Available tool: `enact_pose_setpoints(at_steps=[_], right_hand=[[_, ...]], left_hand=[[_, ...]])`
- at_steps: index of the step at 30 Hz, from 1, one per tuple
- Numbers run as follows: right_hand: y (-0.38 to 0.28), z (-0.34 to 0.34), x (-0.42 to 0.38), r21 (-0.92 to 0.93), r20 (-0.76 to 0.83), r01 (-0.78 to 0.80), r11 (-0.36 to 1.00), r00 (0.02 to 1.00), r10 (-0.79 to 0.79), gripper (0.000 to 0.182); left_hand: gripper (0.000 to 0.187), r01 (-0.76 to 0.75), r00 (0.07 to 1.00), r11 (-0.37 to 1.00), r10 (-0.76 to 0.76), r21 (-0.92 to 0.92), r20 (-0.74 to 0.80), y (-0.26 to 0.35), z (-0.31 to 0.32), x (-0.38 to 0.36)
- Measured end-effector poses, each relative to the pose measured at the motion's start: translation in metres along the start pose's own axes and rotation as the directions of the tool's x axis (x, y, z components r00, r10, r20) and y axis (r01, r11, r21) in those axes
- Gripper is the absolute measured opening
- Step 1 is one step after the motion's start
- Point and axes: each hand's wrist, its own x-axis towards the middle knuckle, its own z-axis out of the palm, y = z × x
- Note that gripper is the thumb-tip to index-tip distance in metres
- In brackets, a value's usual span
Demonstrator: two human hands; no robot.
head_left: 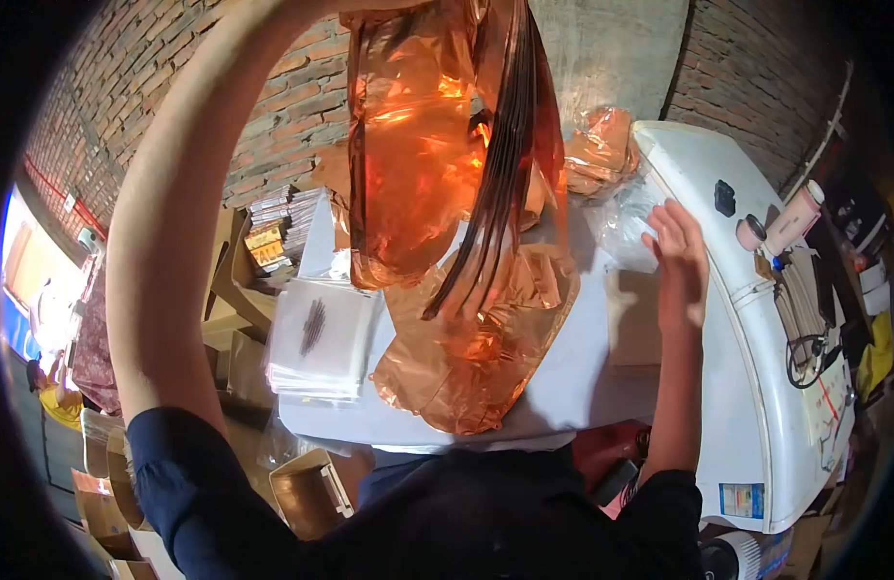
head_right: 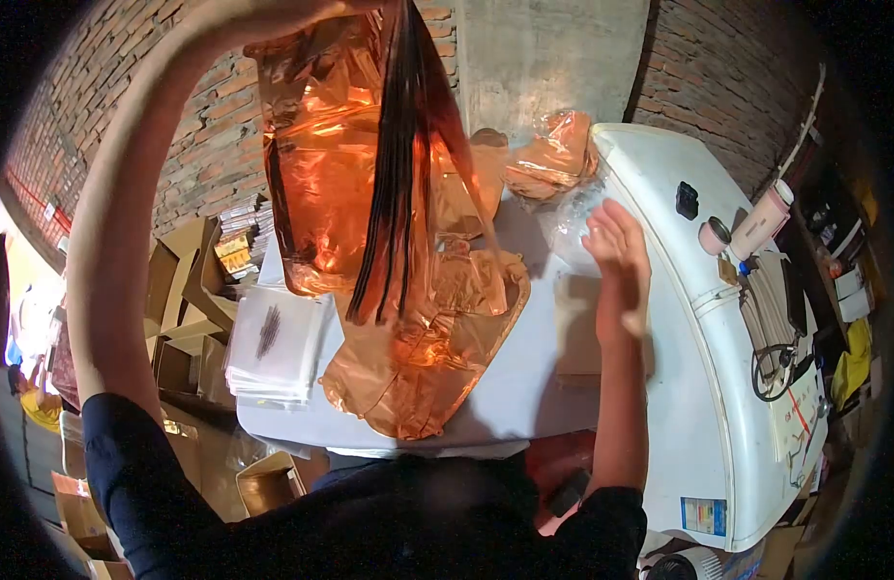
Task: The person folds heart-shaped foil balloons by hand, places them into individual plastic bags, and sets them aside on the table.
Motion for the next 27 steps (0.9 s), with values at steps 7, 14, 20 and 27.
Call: enact_pose_setpoints(at_steps=[7, 14, 20, 27], right_hand=[[-0.069, 0.112, -0.006, -0.21, 0.111, 0.422, 0.882, 0.906, -0.408, 0.103], [-0.044, 0.117, 0.044, -0.456, 0.189, 0.398, 0.796, 0.917, -0.351, 0.08], [0.009, 0.052, 0.044, -0.361, 0.356, -0.003, 0.933, 0.924, 0.14, 0.026], [0.014, 0.017, 0.069, -0.263, 0.205, -0.186, 0.947, 0.948, 0.243, 0.013]], left_hand=[[0.037, -0.109, 0.994, 0.993, 0.108, 0.04, 0.035, 0.016, 0.013, 0.009], [0.042, -0.085, 0.995, 0.995, 0.087, 0.053, -0.042, 0.031, 0.016, -0.006], [0.042, -0.108, 0.994, 0.994, 0.108, -0.024, 0.0, 0.019, 0.021, -0.005], [0.043, -0.154, 0.986, 0.985, 0.149, -0.073, -0.071, -0.002, 0.051, 0.013]])
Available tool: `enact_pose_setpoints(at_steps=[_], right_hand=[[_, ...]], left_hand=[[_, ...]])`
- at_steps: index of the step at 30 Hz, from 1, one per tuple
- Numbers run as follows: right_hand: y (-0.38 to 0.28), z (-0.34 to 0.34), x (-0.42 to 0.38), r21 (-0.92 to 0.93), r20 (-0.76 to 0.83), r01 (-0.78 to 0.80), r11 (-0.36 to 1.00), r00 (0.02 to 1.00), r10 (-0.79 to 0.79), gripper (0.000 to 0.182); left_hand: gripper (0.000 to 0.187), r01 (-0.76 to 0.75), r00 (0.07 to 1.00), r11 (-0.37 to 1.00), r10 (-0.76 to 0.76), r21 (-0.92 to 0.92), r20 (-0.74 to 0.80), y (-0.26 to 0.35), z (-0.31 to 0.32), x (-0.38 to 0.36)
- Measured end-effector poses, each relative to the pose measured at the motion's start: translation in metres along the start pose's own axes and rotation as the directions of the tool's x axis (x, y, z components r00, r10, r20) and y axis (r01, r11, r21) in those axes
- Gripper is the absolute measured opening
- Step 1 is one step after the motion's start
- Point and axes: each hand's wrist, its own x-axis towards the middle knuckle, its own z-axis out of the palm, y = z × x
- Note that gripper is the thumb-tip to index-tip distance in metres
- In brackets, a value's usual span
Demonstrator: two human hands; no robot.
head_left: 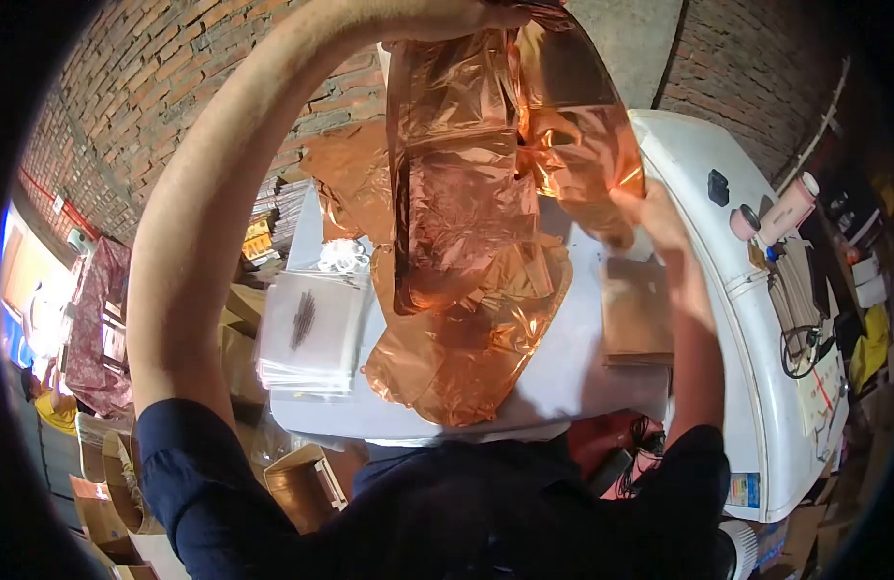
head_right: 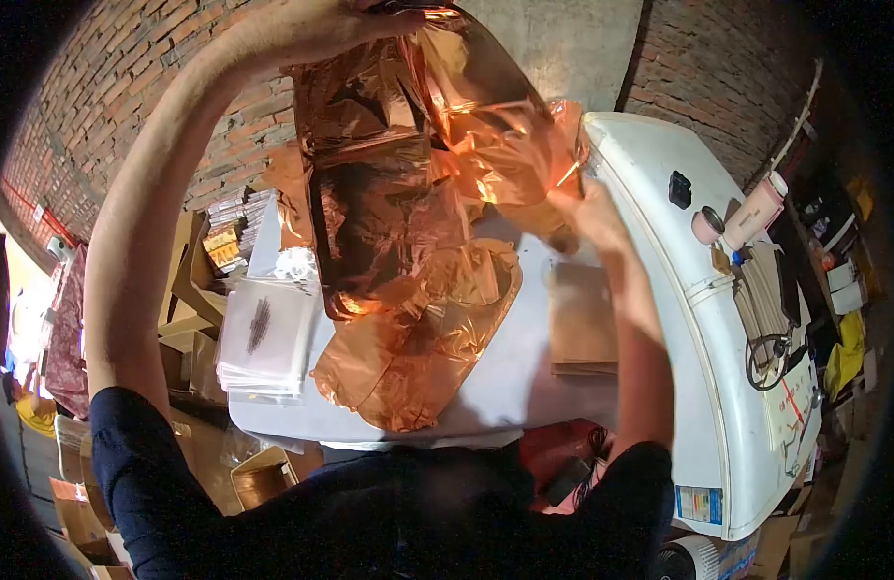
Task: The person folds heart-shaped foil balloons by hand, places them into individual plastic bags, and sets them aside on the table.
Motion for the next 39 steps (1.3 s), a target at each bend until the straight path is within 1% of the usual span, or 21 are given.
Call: enact_pose_setpoints(at_steps=[2, 3, 5, 8, 11, 12, 15, 18, 21, 23, 24, 26, 27, 29, 31, 32, 34, 35, 37, 38, 39], right_hand=[[0.011, -0.029, 0.039, -0.222, -0.019, 0.107, 0.969, 0.993, -0.114, 0.014], [-0.003, -0.047, 0.052, -0.513, -0.009, -0.002, 0.858, 1.0, -0.003, 0.017], [-0.006, -0.072, 0.082, -0.472, 0.024, 0.112, 0.874, 0.993, -0.115, 0.018], [-0.019, -0.093, 0.107, -0.635, -0.15, 0.099, 0.766, 0.957, -0.248, 0.026], [-0.024, -0.098, 0.116, -0.724, -0.249, 0.163, 0.671, 0.844, -0.475, 0.03], [-0.027, -0.1, 0.117, -0.764, -0.269, 0.121, 0.633, 0.833, -0.484, 0.031], [-0.029, -0.116, 0.126, -0.835, -0.329, 0.014, 0.55, 0.788, -0.521, 0.035], [-0.024, -0.141, 0.137, -0.817, -0.4, -0.015, 0.576, 0.734, -0.549, 0.039], [-0.018, -0.166, 0.162, -0.764, -0.469, -0.001, 0.645, 0.687, -0.555, 0.041], [-0.026, -0.167, 0.184, -0.731, -0.536, -0.068, 0.678, 0.672, -0.511, 0.042], [-0.034, -0.156, 0.193, -0.71, -0.554, -0.071, 0.701, 0.67, -0.494, 0.039], [-0.058, -0.121, 0.211, -0.68, -0.562, -0.012, 0.733, 0.651, -0.511, 0.038], [-0.065, -0.118, 0.236, -0.745, -0.485, 0.04, 0.665, 0.652, -0.583, 0.044], [-0.082, -0.082, 0.288, -0.804, -0.302, 0.238, 0.545, 0.627, -0.718, 0.042], [-0.099, -0.015, 0.33, -0.788, -0.235, 0.301, 0.536, 0.659, -0.715, 0.035], [-0.106, 0.023, 0.344, -0.776, -0.2, 0.316, 0.546, 0.697, -0.688, 0.029], [-0.112, 0.124, 0.337, -0.784, 0.0, 0.555, 0.279, 0.449, -0.894, 0.016], [-0.109, 0.167, 0.331, -0.55, -0.122, 0.682, 0.483, 0.506, -0.854, 0.017], [-0.093, 0.215, 0.317, -0.822, 0.342, 0.566, 0.066, 0.582, -0.738, 0.024], [-0.057, 0.221, 0.301, -0.781, 0.441, 0.616, -0.098, 0.434, -0.785, 0.028], [-0.012, 0.227, 0.282, -0.721, 0.536, 0.642, -0.26, 0.278, -0.797, 0.046]], left_hand=[[0.043, 0.069, 0.998, 0.996, -0.068, -0.052, 0.012, -0.005, 0.01, 0.002], [0.044, 0.125, 0.992, 0.987, -0.123, -0.105, 0.022, -0.003, 0.014, 0.001], [0.044, 0.159, 0.986, 0.971, -0.164, -0.177, -0.013, -0.008, 0.027, 0.005], [0.039, 0.124, 0.981, 0.979, -0.145, -0.159, -0.126, -0.026, 0.049, 0.019], [0.035, -0.222, 0.928, 0.881, 0.059, -0.417, -0.368, -0.032, 0.062, 0.026], [0.031, -0.076, 0.955, 0.948, -0.021, -0.31, -0.296, -0.033, 0.061, 0.03], [0.029, -0.032, 0.952, 0.972, -0.041, -0.232, -0.305, -0.029, 0.069, 0.04], [0.026, -0.223, 0.9, 0.946, 0.106, -0.237, -0.422, -0.012, 0.074, 0.045], [0.022, -0.213, 0.851, 0.957, 0.081, -0.199, -0.519, -0.002, 0.09, 0.061], [0.023, -0.031, 0.908, 0.979, -0.056, -0.2, -0.414, 0.001, 0.102, 0.073], [0.023, -0.145, 0.815, 0.97, 0.006, -0.194, -0.579, -0.006, 0.12, 0.08], [0.02, -0.137, 0.794, 0.945, -0.074, -0.296, -0.604, -0.015, 0.141, 0.07], [0.019, -0.138, 0.78, 0.929, -0.112, -0.344, -0.616, -0.022, 0.152, 0.066], [0.019, -0.162, 0.59, 0.896, -0.247, -0.412, -0.769, -0.051, 0.205, 0.065], [0.02, 0.017, 0.555, 0.449, -0.747, -0.893, -0.365, -0.061, 0.251, 0.052], [0.024, -0.033, 0.48, 0.257, -0.844, -0.966, -0.24, -0.068, 0.278, 0.044], [0.028, -0.191, 0.334, -0.143, -0.94, -0.971, 0.073, -0.067, 0.319, 0.026], [0.028, -0.298, 0.274, -0.324, -0.93, -0.898, 0.244, -0.064, 0.336, 0.021], [0.031, -0.528, 0.101, -0.301, -0.951, -0.794, 0.294, -0.072, 0.423, 0.021], [0.033, -0.472, 0.06, -0.349, -0.929, -0.81, 0.365, -0.065, 0.425, 0.019], [0.036, -0.413, 0.011, -0.401, -0.9, -0.817, 0.436, -0.054, 0.423, 0.014]])
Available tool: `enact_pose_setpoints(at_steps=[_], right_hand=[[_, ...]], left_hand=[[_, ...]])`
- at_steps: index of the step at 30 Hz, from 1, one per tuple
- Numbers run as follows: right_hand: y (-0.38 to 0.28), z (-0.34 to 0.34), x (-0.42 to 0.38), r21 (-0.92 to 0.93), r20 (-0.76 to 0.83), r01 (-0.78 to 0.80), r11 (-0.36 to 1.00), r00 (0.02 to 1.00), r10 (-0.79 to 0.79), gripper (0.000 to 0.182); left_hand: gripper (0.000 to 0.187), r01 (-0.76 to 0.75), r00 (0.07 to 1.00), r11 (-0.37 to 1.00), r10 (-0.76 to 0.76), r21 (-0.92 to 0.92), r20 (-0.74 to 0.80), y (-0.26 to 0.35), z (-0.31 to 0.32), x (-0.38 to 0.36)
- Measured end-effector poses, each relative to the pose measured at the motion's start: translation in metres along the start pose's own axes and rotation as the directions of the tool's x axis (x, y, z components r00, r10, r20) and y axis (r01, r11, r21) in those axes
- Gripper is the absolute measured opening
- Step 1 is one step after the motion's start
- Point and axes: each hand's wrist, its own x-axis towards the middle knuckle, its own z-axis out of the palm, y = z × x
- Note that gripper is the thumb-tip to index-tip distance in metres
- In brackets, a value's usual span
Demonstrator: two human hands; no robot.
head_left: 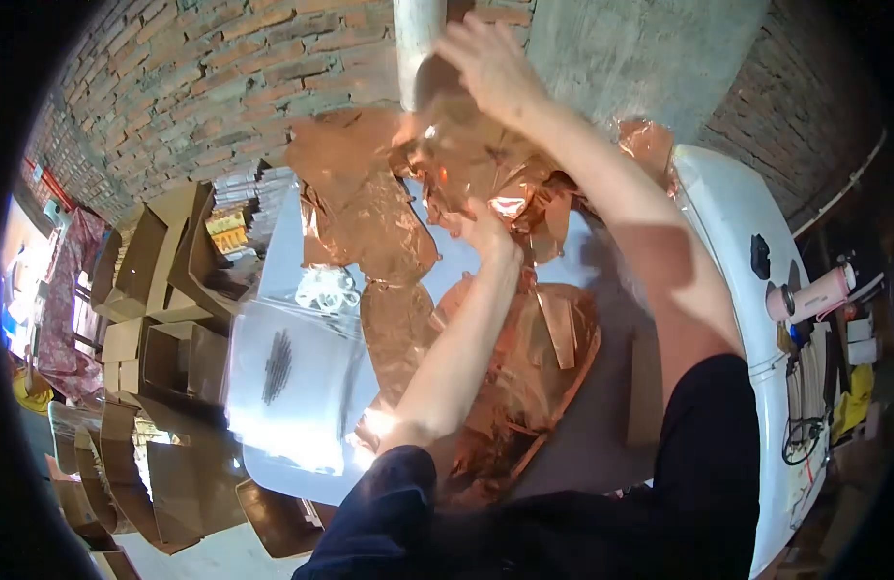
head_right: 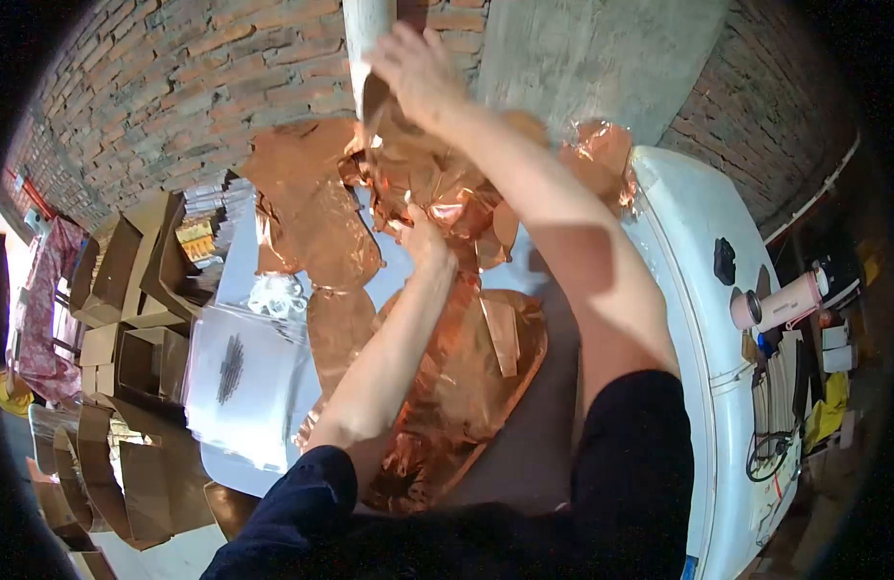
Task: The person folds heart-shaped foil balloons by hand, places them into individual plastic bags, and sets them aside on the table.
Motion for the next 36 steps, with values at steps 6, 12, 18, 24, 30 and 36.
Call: enact_pose_setpoints(at_steps=[6, 12, 18, 24, 30, 36], right_hand=[[-0.033, -0.04, -0.172, 0.255, 0.621, -0.45, 0.856, 0.755, 0.212, 0.059], [-0.033, -0.042, -0.248, 0.064, 0.759, -0.754, 0.654, 0.462, 0.458, 0.064], [-0.046, -0.016, -0.229, 0.028, 0.767, -0.943, 0.331, 0.232, 0.598, 0.062], [-0.058, 0.049, -0.273, 0.018, 0.69, -0.874, 0.485, 0.362, 0.627, 0.045], [-0.046, 0.017, -0.266, 0.027, 0.763, -0.826, 0.562, 0.38, 0.522, 0.039], [0.011, 0.012, -0.261, -0.134, 0.642, -0.66, 0.739, 0.51, 0.572, 0.023]], left_hand=[[0.053, 0.133, 0.991, 0.991, -0.133, -0.007, -0.02, -0.037, -0.036, 0.019], [0.048, 0.124, 0.991, 0.986, -0.118, -0.11, 0.062, -0.041, -0.04, 0.013], [0.044, 0.283, 0.955, 0.958, -0.278, -0.035, 0.104, -0.033, -0.039, 0.01], [0.04, 0.369, 0.841, 0.861, -0.47, 0.351, 0.269, 0.013, -0.054, -0.028], [0.051, -0.929, 0.363, 0.017, 0.237, 0.37, 0.901, 0.046, -0.037, -0.045], [0.064, -0.876, 0.268, -0.457, -0.197, 0.154, 0.943, 0.001, -0.039, 0.035]])
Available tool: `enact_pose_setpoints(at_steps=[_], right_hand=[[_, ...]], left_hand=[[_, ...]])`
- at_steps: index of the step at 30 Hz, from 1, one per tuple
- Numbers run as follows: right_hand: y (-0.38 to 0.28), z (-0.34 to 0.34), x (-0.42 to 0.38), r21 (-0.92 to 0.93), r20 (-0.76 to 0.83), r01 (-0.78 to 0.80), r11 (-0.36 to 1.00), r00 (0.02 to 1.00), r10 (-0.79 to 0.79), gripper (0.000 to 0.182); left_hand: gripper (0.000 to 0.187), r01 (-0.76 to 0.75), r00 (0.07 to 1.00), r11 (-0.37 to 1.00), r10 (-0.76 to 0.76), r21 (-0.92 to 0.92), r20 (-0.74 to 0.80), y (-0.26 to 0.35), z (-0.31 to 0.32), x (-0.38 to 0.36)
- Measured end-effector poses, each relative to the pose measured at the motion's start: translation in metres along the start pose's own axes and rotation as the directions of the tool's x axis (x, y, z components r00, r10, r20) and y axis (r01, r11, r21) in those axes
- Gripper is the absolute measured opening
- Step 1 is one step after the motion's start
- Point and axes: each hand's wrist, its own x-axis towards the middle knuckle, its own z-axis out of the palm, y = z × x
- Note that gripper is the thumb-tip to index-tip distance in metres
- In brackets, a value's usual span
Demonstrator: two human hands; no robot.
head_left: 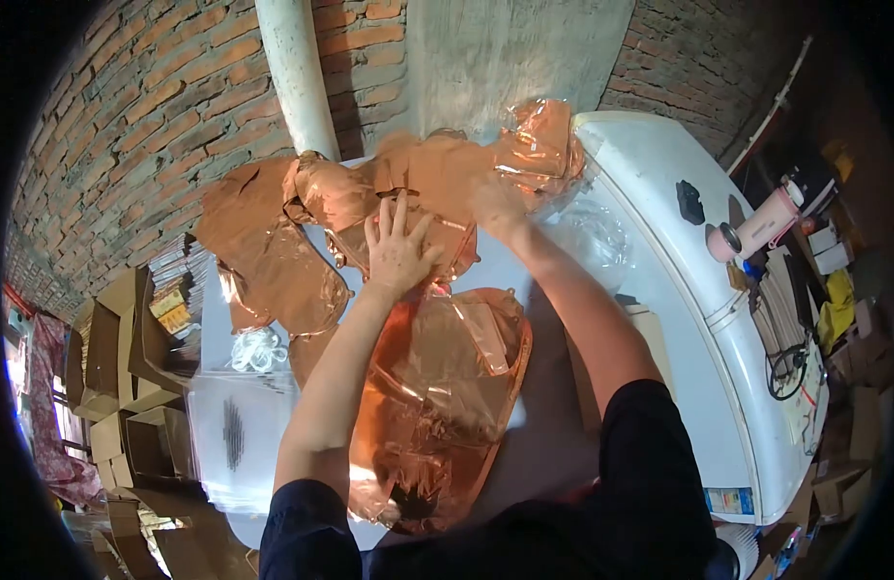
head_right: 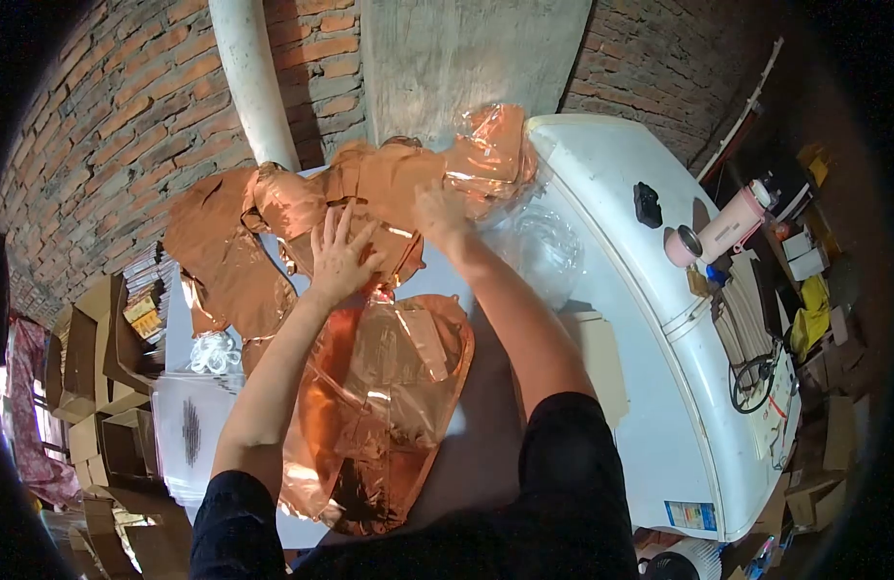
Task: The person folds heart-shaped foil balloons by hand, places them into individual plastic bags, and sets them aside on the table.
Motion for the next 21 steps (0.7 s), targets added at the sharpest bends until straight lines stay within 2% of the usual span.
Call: enact_pose_setpoints(at_steps=[1, 3, 4, 6, 7, 9, 11, 13, 16, 19, 21], right_hand=[[-0.002, -0.027, 0.001, -0.014, -0.015, -0.067, 0.998, 0.998, 0.067, 0.02], [0.03, -0.035, 0.025, -0.104, 0.193, -0.078, 0.992, 0.976, 0.097, 0.026], [0.044, -0.037, 0.031, -0.147, 0.296, -0.078, 0.986, 0.948, 0.119, 0.029], [0.042, -0.065, 0.009, -0.156, 0.005, 0.075, 0.985, 0.997, -0.075, 0.038], [0.04, -0.075, 0.0, -0.175, -0.142, 0.151, 0.973, 0.974, -0.176, 0.042], [0.062, -0.042, -0.001, -0.314, -0.2, 0.098, 0.944, 0.966, -0.167, 0.042], [0.06, -0.037, 0.001, -0.363, -0.106, 0.028, 0.931, 0.992, -0.071, 0.038], [0.053, -0.035, 0.007, -0.345, 0.146, -0.06, 0.937, 0.982, 0.117, 0.032], [0.079, -0.005, 0.03, -0.292, 0.166, 0.017, 0.956, 0.986, 0.033, 0.024], [0.104, 0.001, 0.044, -0.142, -0.089, -0.071, 0.987, 0.994, 0.058, 0.019], [0.129, -0.005, 0.057, -0.077, -0.356, -0.114, 0.991, 0.931, 0.079, 0.016]], left_hand=[[0.065, 0.041, 0.994, 0.999, -0.043, 0.014, 0.101, -0.001, 0.003, -0.001], [0.07, 0.133, 0.938, 0.989, -0.147, 0.066, 0.314, -0.003, 0.009, -0.006], [0.07, 0.143, 0.945, 0.987, -0.157, 0.069, 0.289, -0.003, 0.014, -0.01], [0.071, 0.167, 0.956, 0.983, -0.181, 0.081, 0.23, -0.005, 0.024, -0.017], [0.07, 0.178, 0.963, 0.982, -0.187, 0.066, 0.192, -0.005, 0.027, -0.018], [0.07, 0.209, 0.958, 0.975, -0.22, 0.078, 0.184, -0.004, 0.029, -0.018], [0.07, 0.237, 0.95, 0.967, -0.251, 0.092, 0.185, 0.0, 0.028, -0.016], [0.07, 0.261, 0.941, 0.959, -0.278, 0.11, 0.195, 0.005, 0.026, -0.014], [0.073, 0.272, 0.937, 0.955, -0.292, 0.122, 0.193, 0.006, 0.028, -0.014], [0.08, 0.297, 0.938, 0.949, -0.311, 0.104, 0.154, 0.004, 0.032, -0.015], [0.085, 0.318, 0.934, 0.943, -0.329, 0.098, 0.137, 0.002, 0.034, -0.017]])
